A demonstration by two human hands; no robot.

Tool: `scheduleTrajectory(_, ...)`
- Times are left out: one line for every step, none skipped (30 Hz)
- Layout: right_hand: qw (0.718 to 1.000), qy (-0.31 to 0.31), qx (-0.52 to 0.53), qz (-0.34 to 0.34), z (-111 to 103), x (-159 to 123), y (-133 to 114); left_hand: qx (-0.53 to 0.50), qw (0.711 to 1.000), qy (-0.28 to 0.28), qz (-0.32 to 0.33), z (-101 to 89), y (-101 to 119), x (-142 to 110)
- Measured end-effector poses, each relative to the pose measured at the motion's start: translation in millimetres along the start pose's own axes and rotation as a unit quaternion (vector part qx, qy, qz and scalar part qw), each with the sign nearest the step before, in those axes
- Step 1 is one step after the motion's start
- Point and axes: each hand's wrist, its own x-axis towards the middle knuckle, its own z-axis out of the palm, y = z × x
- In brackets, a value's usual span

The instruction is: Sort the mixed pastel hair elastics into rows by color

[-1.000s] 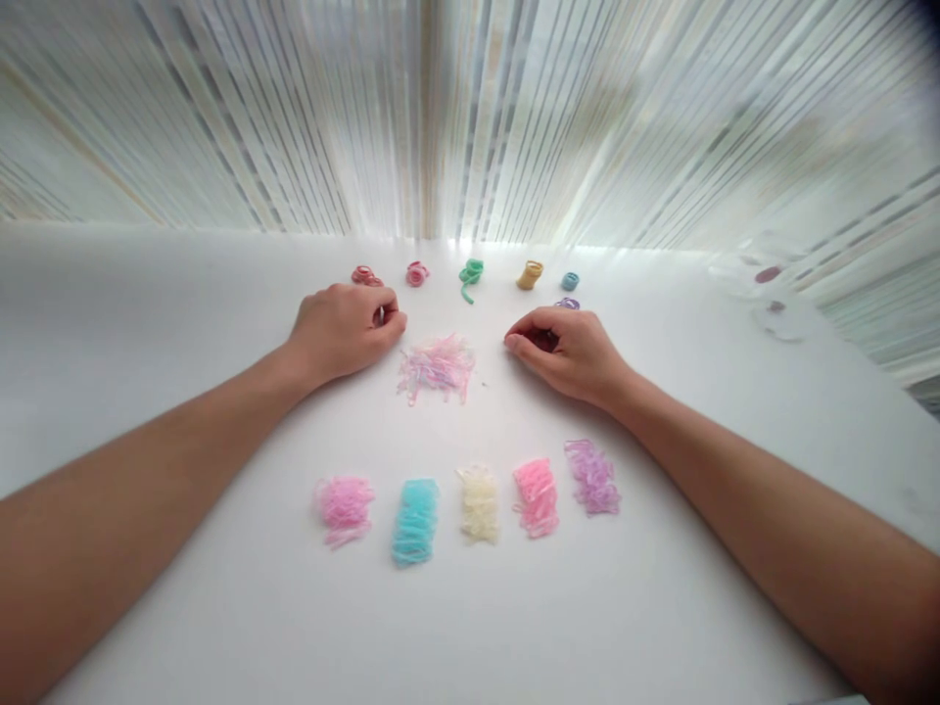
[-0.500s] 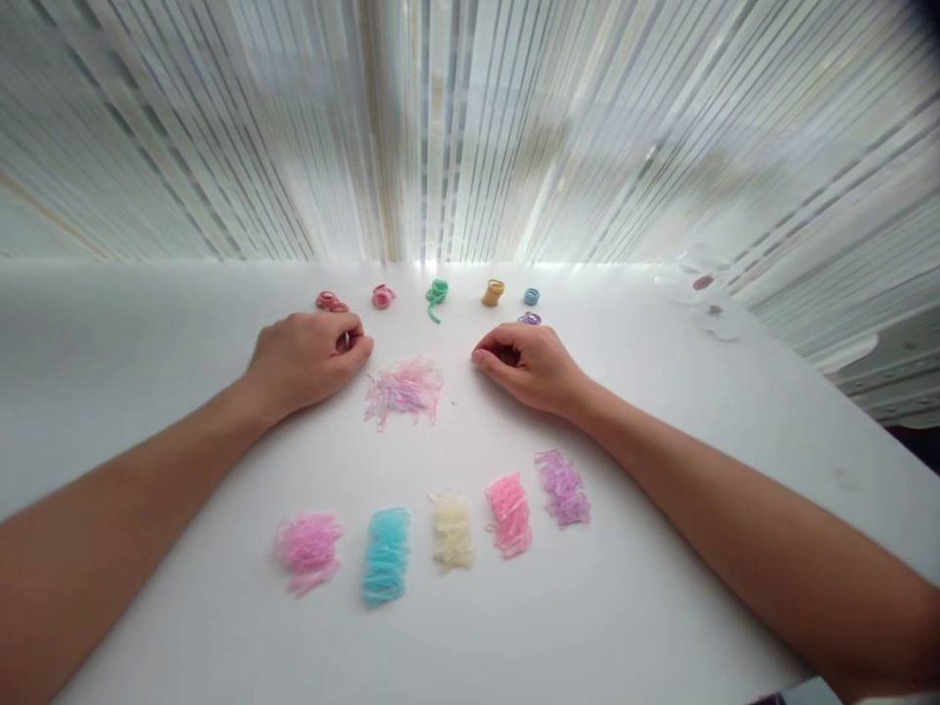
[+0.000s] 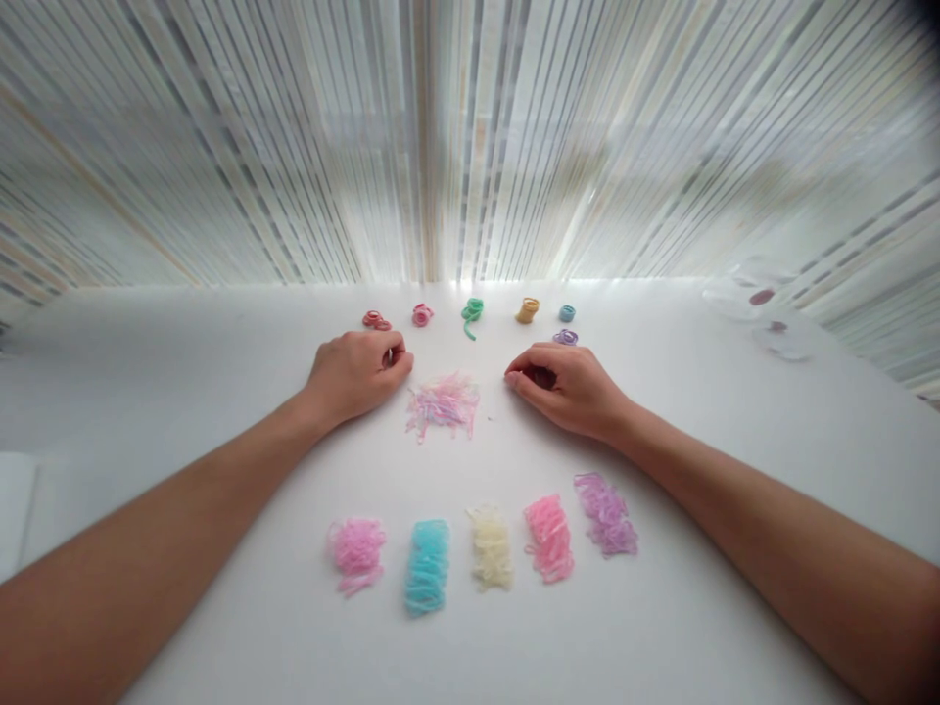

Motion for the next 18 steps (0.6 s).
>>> scheduleTrajectory(1.000,-0.005,-0.003,-0.007,0.4,-0.5,-0.7,0.000,1.000,0.001,0.002,0.2,-0.1,-0.1)
scheduleTrajectory(1.000,-0.010,-0.005,-0.014,0.7,-1.0,-1.4,0.000,1.000,0.002,0.003,0.3,-0.2,-0.1)
scheduleTrajectory(1.000,-0.016,-0.007,-0.019,1.0,-1.5,-2.0,0.001,1.000,0.002,0.002,0.4,-0.3,-0.2)
scheduleTrajectory(1.000,-0.021,-0.007,-0.022,1.2,-1.9,-2.7,0.001,1.000,0.002,0.002,0.5,-0.3,-0.2)
scheduleTrajectory(0.999,-0.024,-0.007,-0.023,1.3,-2.3,-3.2,0.000,1.000,0.002,0.003,0.5,-0.2,-0.3)
scheduleTrajectory(0.999,-0.026,-0.007,-0.023,1.3,-2.6,-3.7,-0.001,1.000,0.001,0.003,0.4,-0.1,-0.4)
scheduleTrajectory(0.999,-0.026,-0.006,-0.021,1.2,-2.8,-4.1,-0.001,1.000,0.000,0.003,0.3,0.1,-0.5)
scheduleTrajectory(0.999,-0.027,-0.005,-0.019,1.1,-3.0,-4.4,-0.002,1.000,-0.001,0.004,0.0,0.3,-0.7)
scheduleTrajectory(0.999,-0.027,-0.003,-0.017,1.0,-3.0,-4.6,-0.004,1.000,-0.002,0.005,-0.4,0.6,-0.9)
scheduleTrajectory(1.000,-0.027,-0.001,-0.016,0.9,-3.0,-4.8,-0.005,1.000,-0.003,0.004,-0.9,1.0,-1.1)
scheduleTrajectory(1.000,-0.027,0.002,-0.015,0.9,-3.0,-4.9,-0.006,1.000,-0.004,0.002,-1.5,1.4,-1.3)
scheduleTrajectory(1.000,-0.026,0.003,-0.014,1.0,-3.0,-4.9,-0.008,1.000,-0.005,0.000,-2.0,1.7,-1.6)
scheduleTrajectory(1.000,-0.026,0.004,-0.014,1.1,-3.0,-4.8,-0.009,1.000,-0.007,-0.001,-2.5,2.1,-1.8)
scheduleTrajectory(1.000,-0.025,0.005,-0.015,1.2,-3.0,-4.6,-0.009,1.000,-0.009,-0.002,-2.9,2.4,-2.0)
scheduleTrajectory(1.000,-0.025,0.005,-0.016,1.3,-3.0,-4.4,-0.009,1.000,-0.010,-0.003,-3.2,2.7,-2.1)
scheduleTrajectory(1.000,-0.025,0.004,-0.016,1.4,-3.0,-4.2,-0.009,1.000,-0.010,-0.003,-3.4,2.9,-2.3)
scheduleTrajectory(1.000,-0.025,0.004,-0.017,1.4,-3.0,-4.0,-0.009,1.000,-0.010,-0.003,-3.5,3.1,-2.3)
scheduleTrajectory(1.000,-0.025,0.004,-0.018,1.4,-3.0,-3.8,-0.009,1.000,-0.010,-0.002,-3.5,3.3,-2.4)
